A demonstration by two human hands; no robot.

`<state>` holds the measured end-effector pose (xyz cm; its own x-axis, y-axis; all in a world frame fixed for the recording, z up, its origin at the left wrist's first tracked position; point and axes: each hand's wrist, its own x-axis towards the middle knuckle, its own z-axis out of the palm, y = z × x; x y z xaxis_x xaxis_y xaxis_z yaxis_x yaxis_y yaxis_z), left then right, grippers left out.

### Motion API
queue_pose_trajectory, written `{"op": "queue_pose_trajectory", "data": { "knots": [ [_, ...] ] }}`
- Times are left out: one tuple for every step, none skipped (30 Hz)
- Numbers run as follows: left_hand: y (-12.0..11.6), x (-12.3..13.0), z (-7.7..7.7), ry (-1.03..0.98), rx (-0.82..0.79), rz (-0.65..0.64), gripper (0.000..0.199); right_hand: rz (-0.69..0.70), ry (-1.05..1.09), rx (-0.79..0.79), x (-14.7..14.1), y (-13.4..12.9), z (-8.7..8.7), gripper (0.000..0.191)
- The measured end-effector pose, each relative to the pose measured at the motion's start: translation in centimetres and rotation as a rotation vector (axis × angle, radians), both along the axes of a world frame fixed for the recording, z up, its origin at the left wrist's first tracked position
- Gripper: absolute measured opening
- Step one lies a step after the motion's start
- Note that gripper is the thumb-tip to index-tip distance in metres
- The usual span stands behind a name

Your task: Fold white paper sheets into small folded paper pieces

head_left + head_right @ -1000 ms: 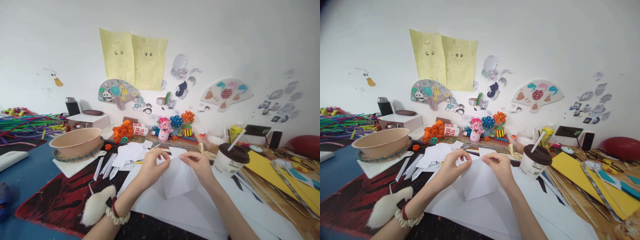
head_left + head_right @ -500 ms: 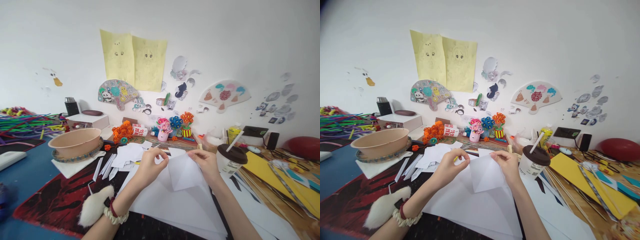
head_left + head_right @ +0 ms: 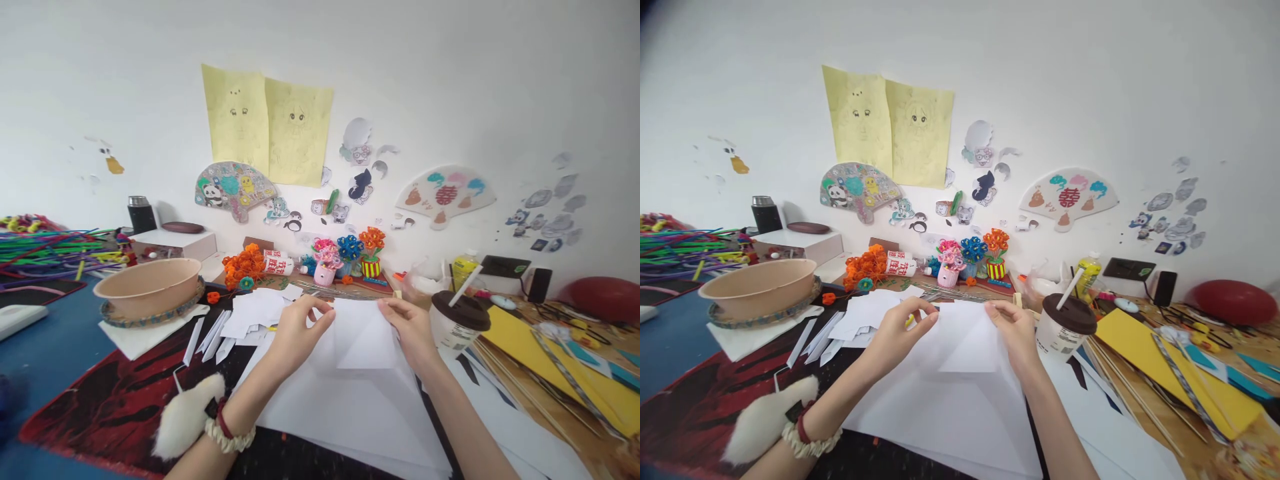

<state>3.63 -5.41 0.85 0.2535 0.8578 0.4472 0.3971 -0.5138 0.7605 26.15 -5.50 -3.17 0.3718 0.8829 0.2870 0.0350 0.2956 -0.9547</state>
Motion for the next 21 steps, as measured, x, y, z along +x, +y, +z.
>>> {"op": "queue_pose_trajectory", "data": {
  "knots": [
    [0.0,0.1,-0.2,-0.007,-0.019,-0.011,0.015,0.04,-0.014,-0.024,-0.5,-0.2,0.1,0.035],
    [0.0,0.2,-0.3,-0.014,-0.039,-0.014,0.015,0.095,-0.012,-0.057,-1.0,-0.4,0.2,0.037],
    [0.0,0.2,-0.4,-0.02,-0.057,-0.007,0.015,0.171,-0.008,-0.096,-1.4,-0.6,0.4,0.039],
    [0.1,0.2,-0.5,-0.027,-0.07,0.01,0.014,0.263,-0.006,-0.137,-1.7,-0.8,0.5,0.041],
    [0.1,0.2,-0.6,-0.035,-0.077,0.03,0.013,0.355,-0.004,-0.173,-1.9,-1.0,0.7,0.043],
    [0.2,0.1,-0.6,-0.045,-0.081,0.049,0.012,0.434,-0.006,-0.202,-2.0,-1.1,0.7,0.043],
    [0.3,0.0,-0.5,-0.057,-0.082,0.065,0.012,0.49,-0.014,-0.22,-2.1,-1.3,0.8,0.043],
    [0.4,-0.1,-0.5,-0.069,-0.082,0.078,0.013,0.517,-0.023,-0.227,-2.1,-1.3,0.8,0.042],
    [0.4,-0.2,-0.5,-0.078,-0.081,0.088,0.013,0.525,-0.032,-0.228,-2.1,-1.3,0.8,0.04],
    [0.5,-0.2,-0.5,-0.079,-0.079,0.098,0.013,0.523,-0.038,-0.228,-2.0,-1.3,0.7,0.038],
    [0.6,-0.3,-0.5,-0.072,-0.074,0.111,0.012,0.517,-0.038,-0.228,-2.0,-1.2,0.6,0.036],
    [0.6,-0.3,-0.6,-0.054,-0.063,0.129,0.01,0.511,-0.03,-0.23,-1.9,-1.2,0.5,0.034],
    [0.6,-0.3,-0.7,-0.029,-0.04,0.152,0.008,0.504,-0.014,-0.236,-1.8,-1.1,0.4,0.033],
    [0.6,-0.3,-0.9,-0.001,-0.004,0.178,0.009,0.493,0.003,-0.243,-1.8,-1.0,0.3,0.033],
    [0.5,-0.3,-1.0,0.031,0.045,0.204,0.013,0.483,0.015,-0.249,-1.8,-0.9,0.2,0.034],
    [0.4,-0.2,-1.1,0.063,0.103,0.223,0.016,0.474,0.021,-0.249,-1.8,-0.9,0.2,0.034],
    [0.3,-0.1,-1.2,0.094,0.164,0.231,0.018,0.471,0.021,-0.245,-1.7,-0.9,0.2,0.034],
    [0.1,0.0,-1.1,0.12,0.219,0.228,0.018,0.475,0.018,-0.234,-1.8,-0.9,0.3,0.034],
    [0.0,0.0,-1.1,0.138,0.257,0.218,0.017,0.485,0.011,-0.219,-1.8,-0.9,0.3,0.034],
    [-0.1,0.1,-1.0,0.14,0.27,0.203,0.015,0.498,0.002,-0.206,-1.8,-1.0,0.4,0.033],
    [-0.1,0.2,-0.8,0.123,0.255,0.187,0.014,0.514,-0.007,-0.196,-1.9,-1.0,0.5,0.032]
  ]
}}
